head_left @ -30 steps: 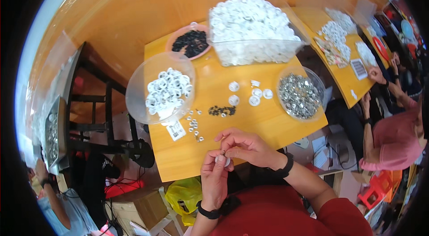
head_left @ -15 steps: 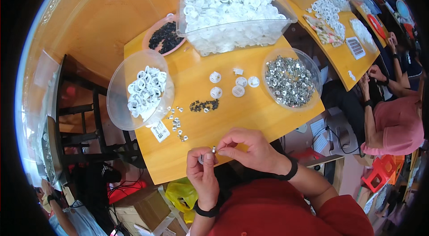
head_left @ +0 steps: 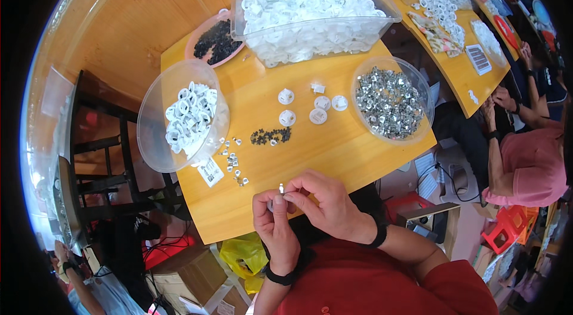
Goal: Assembling small metal components into white plastic caps at a production workbench.
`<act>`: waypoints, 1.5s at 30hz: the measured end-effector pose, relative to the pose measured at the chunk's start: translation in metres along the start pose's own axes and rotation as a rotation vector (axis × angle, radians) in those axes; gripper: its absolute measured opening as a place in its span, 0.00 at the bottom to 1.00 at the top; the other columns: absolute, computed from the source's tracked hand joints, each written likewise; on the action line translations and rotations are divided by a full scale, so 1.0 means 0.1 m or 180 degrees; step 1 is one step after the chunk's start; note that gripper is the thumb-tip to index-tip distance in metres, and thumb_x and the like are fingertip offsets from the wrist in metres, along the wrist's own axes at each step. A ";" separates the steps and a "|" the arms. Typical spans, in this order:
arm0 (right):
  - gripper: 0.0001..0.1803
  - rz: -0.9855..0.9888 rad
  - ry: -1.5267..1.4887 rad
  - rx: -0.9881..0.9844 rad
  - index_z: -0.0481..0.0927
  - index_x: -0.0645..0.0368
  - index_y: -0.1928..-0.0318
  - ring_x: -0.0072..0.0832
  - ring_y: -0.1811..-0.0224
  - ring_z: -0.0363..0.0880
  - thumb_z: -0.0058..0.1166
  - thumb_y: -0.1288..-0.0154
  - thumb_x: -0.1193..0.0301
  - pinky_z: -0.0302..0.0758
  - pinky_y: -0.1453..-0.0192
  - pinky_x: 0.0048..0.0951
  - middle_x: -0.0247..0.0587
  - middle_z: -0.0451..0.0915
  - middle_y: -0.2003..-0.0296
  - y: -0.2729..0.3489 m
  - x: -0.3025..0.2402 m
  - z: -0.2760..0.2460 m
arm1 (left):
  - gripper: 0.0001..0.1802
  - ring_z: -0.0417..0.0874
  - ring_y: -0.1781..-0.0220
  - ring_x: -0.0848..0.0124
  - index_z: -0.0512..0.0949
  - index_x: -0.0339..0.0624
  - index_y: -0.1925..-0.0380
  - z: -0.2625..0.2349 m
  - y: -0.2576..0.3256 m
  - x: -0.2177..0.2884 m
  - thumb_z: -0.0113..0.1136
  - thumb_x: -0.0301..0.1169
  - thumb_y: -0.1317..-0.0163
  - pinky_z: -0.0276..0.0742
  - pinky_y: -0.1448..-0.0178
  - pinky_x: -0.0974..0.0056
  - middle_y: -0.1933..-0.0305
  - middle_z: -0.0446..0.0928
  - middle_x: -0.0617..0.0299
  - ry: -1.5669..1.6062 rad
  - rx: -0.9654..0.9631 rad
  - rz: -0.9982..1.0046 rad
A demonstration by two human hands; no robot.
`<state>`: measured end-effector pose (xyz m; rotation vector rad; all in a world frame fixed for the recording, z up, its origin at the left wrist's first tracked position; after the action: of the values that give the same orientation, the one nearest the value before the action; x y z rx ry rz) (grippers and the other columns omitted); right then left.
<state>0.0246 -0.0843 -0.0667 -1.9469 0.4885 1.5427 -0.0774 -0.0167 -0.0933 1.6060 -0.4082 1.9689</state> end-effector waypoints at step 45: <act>0.05 0.0049 0.0377 -0.0053 0.78 0.61 0.62 0.34 0.69 0.78 0.53 0.38 0.77 0.73 0.65 0.30 0.41 0.77 0.72 0.04 0.04 -0.16 | 0.15 0.78 0.51 0.72 0.72 0.36 0.49 -0.12 0.01 -0.19 0.55 0.30 0.34 0.77 0.48 0.67 0.49 0.75 0.58 0.0725 -0.0089 -0.0245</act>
<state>0.0347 -0.0973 -0.0691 -2.0601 0.5430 1.4506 -0.0852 -0.0156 -0.1146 1.3411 -0.2784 2.0491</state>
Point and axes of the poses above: each hand's wrist, its own y-axis away from the middle knuckle, its own z-axis out of the palm, x = y × z, the point moved 4 cm from there along -y, towards the middle knuckle
